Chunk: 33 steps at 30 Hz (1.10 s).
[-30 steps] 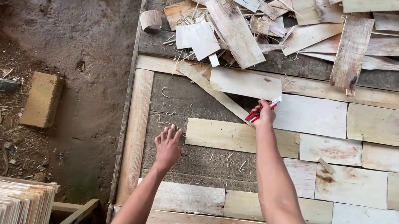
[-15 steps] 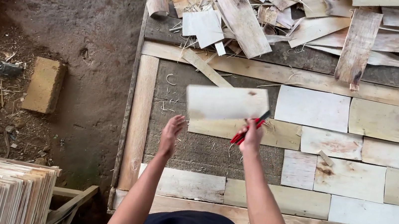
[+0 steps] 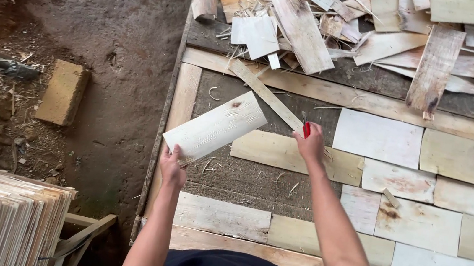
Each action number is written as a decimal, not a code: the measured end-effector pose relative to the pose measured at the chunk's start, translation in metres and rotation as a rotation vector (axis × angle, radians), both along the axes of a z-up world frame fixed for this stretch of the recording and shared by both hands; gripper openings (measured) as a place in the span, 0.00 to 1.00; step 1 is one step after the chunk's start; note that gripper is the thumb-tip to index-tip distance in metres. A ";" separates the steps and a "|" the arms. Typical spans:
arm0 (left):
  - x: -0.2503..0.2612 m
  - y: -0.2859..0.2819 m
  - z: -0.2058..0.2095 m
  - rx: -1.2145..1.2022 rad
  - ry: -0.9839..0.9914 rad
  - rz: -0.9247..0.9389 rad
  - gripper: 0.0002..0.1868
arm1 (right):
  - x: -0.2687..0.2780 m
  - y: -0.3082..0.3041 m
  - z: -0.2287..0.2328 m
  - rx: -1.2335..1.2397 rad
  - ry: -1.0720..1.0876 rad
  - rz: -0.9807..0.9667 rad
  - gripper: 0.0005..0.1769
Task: The person uses a red utility knife to cut small rectangular wooden pieces on a workbench. They repeatedly pick up pieces, score them, and break them apart, then place the cut pieces into a growing mosaic pattern on the bench surface.
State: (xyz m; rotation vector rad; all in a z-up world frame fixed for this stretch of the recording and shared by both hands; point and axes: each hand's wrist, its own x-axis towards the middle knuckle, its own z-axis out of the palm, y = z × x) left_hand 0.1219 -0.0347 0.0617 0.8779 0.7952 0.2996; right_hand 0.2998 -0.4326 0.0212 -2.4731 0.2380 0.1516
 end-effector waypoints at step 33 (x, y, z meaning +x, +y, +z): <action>0.034 0.060 0.036 0.033 -0.127 0.381 0.23 | 0.035 -0.008 0.088 0.495 0.016 -0.296 0.10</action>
